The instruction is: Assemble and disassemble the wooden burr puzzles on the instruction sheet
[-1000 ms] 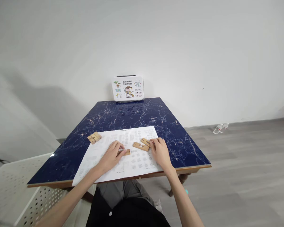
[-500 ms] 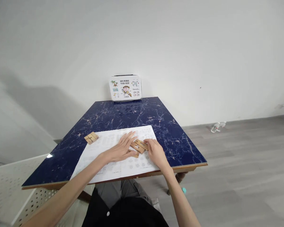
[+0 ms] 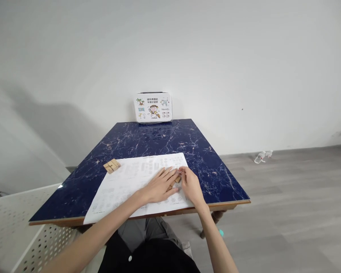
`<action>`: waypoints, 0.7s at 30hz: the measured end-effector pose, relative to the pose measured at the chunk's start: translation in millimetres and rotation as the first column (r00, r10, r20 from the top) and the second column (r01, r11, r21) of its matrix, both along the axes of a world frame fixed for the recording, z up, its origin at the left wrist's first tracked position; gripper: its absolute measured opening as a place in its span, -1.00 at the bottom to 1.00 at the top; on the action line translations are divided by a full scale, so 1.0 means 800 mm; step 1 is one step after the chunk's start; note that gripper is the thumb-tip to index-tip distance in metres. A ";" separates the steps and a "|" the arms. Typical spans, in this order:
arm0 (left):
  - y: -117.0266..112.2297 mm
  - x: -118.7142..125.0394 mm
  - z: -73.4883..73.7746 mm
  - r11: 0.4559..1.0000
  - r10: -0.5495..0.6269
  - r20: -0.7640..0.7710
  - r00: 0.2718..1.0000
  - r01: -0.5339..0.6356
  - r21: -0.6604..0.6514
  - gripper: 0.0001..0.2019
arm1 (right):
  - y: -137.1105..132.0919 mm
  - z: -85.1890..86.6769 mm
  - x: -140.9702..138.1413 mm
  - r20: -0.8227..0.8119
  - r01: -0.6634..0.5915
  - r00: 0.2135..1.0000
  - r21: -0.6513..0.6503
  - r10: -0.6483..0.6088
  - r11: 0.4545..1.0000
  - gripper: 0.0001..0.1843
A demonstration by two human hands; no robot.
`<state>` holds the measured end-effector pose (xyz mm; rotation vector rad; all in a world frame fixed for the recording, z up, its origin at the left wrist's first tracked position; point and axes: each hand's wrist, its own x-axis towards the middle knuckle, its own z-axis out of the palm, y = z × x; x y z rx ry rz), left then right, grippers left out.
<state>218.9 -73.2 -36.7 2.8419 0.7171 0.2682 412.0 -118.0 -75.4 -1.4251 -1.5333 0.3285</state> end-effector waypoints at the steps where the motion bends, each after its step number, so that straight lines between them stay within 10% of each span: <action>1: 0.000 -0.003 -0.002 1.000 0.016 0.007 1.000 -0.016 0.008 -0.32 | 0.000 0.000 0.000 0.000 0.001 1.000 -0.003 -0.001 1.000 -0.68; 21: -0.010 -0.254 -0.001 0.827 0.494 0.114 0.862 -0.506 0.244 -0.51 | -0.006 0.002 -0.001 0.012 -0.017 1.000 -0.062 0.018 0.998 -0.68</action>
